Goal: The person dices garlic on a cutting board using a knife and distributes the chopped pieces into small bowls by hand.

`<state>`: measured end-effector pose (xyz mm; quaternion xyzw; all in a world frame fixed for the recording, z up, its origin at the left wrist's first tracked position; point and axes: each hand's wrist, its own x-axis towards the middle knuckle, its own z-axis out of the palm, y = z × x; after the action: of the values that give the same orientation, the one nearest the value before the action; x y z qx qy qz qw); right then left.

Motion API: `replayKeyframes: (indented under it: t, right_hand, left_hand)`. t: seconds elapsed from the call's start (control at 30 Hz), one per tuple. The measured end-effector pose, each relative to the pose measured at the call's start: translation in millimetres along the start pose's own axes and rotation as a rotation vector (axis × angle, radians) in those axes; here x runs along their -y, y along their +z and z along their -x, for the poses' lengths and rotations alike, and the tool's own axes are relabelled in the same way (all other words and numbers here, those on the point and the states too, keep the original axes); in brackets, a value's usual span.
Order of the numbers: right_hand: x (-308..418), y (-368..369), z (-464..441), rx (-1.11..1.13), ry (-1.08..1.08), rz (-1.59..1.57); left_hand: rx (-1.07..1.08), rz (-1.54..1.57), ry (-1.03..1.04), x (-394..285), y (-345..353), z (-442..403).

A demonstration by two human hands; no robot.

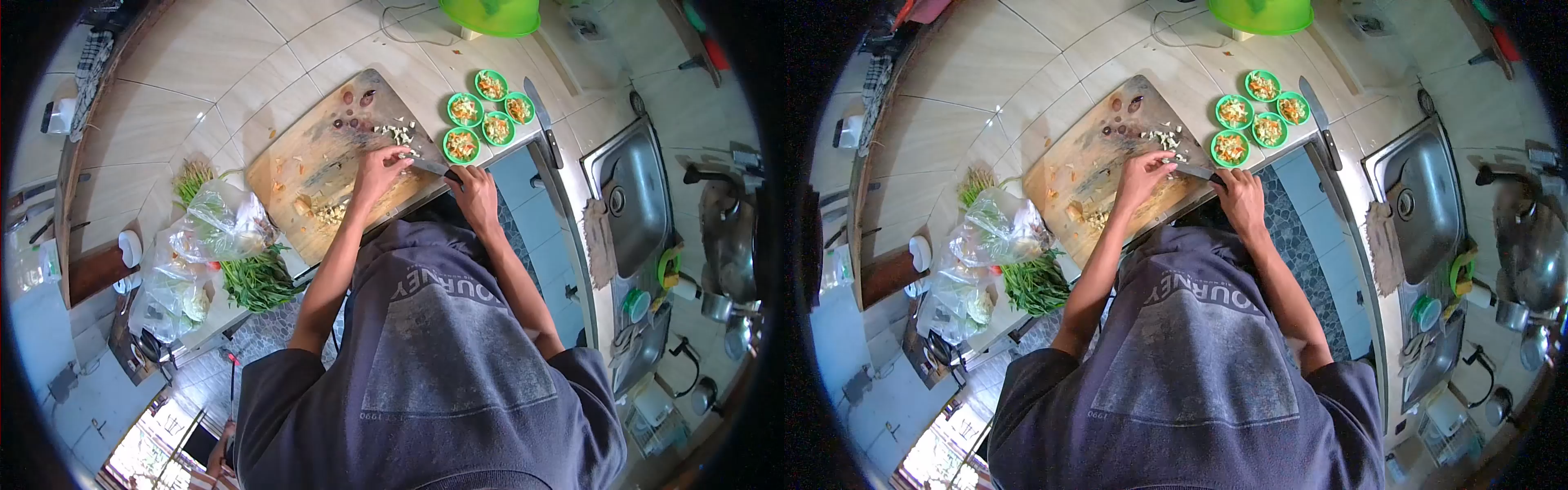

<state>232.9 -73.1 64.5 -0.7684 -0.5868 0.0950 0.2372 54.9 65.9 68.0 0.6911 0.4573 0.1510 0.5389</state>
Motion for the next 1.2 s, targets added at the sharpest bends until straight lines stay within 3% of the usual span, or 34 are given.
replayKeyframes:
  t: [0.07, 0.2, 0.3, 0.47, 0.57, 0.7, 0.73, 0.83, 0.87, 1.0, 1.1, 1.2]
  right_hand:
    - [-6.3, -5.9, -6.5, 0.017, -0.049, -0.012]
    - [-33.0, -23.3, -15.3, 0.096, -0.116, -0.063]
    - [-55.3, -35.1, -18.5, 0.178, -0.115, -0.058]
    - [-71.1, -28.3, -33.2, 0.28, -0.229, -0.007]
    - [-70.2, -20.0, -41.9, 0.262, -0.343, -0.03]
    - [-64.1, -17.9, -51.5, 0.256, -0.394, -0.026]
    - [-66.0, -16.8, -54.0, 0.227, -0.4, -0.043]
    - [-66.7, -25.3, -59.5, 0.287, -0.293, -0.004]
    - [-70.5, -25.0, -61.5, 0.198, -0.322, -0.066]
    - [-65.9, -28.8, -76.6, 0.219, -0.124, -0.2]
    - [-55.7, -24.7, -92.7, 0.24, -0.098, -0.155]
    - [-48.0, -14.5, -97.3, 0.334, -0.04, -0.036]
  left_hand:
    - [0.023, -0.023, -0.085, -6.4, -5.3, -3.0]
    - [-0.097, 0.1, -0.006, 1.0, -9.1, -14.0]
    - [-0.142, -0.03, 0.019, -2.7, -11.1, -18.2]
    - [-0.103, -0.229, 0.315, -15.8, 14.9, -16.0]
    - [-0.053, -0.283, 0.343, -12.7, 33.9, -8.7]
    - [0.01, -0.059, 0.167, 3.0, 30.9, -12.0]
    - [-0.073, -0.031, 0.114, 2.6, 29.4, -12.2]
    - [-0.244, -0.116, 0.084, -2.4, 13.1, -16.6]
    - [-0.252, -0.117, 0.058, -3.9, 8.4, -19.1]
    - [-0.498, -0.31, 0.222, 11.1, 9.7, -37.2]
    - [-0.504, -0.334, 0.218, 20.7, 13.1, -43.6]
    - [-0.373, -0.225, 0.142, 29.2, 17.7, -42.5]
